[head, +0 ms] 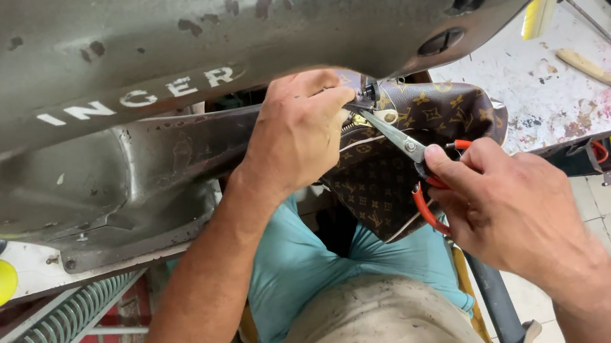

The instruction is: Repairing a leather bag using an industrial sewing machine and trimming threads with scissors

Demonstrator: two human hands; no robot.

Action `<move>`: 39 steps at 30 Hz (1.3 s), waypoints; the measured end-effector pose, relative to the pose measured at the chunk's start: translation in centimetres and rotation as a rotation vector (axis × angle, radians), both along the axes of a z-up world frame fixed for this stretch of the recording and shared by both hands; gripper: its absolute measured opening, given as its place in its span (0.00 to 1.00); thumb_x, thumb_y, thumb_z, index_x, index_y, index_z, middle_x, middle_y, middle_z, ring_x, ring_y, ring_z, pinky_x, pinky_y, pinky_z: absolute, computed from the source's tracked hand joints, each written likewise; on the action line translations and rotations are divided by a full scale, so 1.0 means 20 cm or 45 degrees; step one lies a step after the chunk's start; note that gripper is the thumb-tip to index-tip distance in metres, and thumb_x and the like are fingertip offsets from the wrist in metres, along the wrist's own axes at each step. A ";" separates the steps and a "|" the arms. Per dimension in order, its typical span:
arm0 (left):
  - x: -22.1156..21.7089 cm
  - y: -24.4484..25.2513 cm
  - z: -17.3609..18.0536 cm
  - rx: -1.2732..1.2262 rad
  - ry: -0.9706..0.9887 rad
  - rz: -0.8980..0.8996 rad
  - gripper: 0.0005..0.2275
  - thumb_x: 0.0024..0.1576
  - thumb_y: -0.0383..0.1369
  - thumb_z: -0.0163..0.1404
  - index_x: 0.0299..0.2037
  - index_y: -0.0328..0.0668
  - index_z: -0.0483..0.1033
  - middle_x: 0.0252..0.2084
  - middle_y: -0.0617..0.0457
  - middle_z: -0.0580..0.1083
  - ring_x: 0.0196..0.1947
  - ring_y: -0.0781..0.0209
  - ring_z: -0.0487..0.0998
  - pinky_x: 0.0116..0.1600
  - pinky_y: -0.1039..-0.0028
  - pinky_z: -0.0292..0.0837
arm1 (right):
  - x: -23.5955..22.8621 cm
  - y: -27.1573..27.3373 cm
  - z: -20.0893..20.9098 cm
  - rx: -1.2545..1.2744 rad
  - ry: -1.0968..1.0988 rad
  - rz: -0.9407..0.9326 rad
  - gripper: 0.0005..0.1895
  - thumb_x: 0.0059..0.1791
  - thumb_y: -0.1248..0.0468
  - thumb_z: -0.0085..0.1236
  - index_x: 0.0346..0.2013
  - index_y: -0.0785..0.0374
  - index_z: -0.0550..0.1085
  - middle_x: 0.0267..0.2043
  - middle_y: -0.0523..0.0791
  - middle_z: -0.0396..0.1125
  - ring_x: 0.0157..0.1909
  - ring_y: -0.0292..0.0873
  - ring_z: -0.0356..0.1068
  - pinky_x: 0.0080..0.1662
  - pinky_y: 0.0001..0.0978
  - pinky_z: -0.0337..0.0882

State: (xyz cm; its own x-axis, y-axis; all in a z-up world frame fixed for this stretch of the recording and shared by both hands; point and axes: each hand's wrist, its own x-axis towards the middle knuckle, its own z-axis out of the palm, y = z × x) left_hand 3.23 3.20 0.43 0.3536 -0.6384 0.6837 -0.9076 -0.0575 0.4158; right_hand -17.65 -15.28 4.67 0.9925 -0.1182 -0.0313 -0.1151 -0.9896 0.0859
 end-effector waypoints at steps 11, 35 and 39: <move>0.01 -0.10 -0.05 0.085 -0.074 0.304 0.08 0.45 0.22 0.48 0.29 0.49 0.73 0.21 0.54 0.67 0.20 0.48 0.68 0.25 0.60 0.58 | 0.03 0.00 -0.06 -0.080 -0.103 -0.059 0.30 0.42 0.47 0.58 0.60 0.37 0.68 0.34 0.41 0.61 0.21 0.57 0.67 0.26 0.51 0.70; -0.05 0.00 -0.02 0.212 -0.329 0.351 0.11 0.55 0.36 0.63 0.46 0.54 0.80 0.37 0.64 0.72 0.39 0.55 0.74 0.44 0.62 0.59 | 0.01 -0.03 -0.09 -0.085 -0.159 -0.064 0.27 0.47 0.44 0.55 0.61 0.37 0.68 0.34 0.41 0.62 0.20 0.59 0.67 0.25 0.52 0.68; -0.06 -0.01 0.06 0.237 -0.485 0.352 0.09 0.56 0.29 0.52 0.45 0.48 0.80 0.35 0.59 0.71 0.35 0.52 0.73 0.39 0.57 0.61 | 0.03 -0.04 -0.09 -0.096 -0.181 -0.029 0.26 0.47 0.46 0.56 0.60 0.39 0.69 0.33 0.41 0.61 0.20 0.56 0.65 0.25 0.49 0.68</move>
State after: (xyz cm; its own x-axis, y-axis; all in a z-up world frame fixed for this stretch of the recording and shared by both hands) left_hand 2.12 2.98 1.67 0.2746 -0.6796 0.6802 -0.9332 -0.3590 0.0181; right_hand -17.04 -16.03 2.96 0.9834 -0.1371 0.1192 -0.1534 -0.9781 0.1409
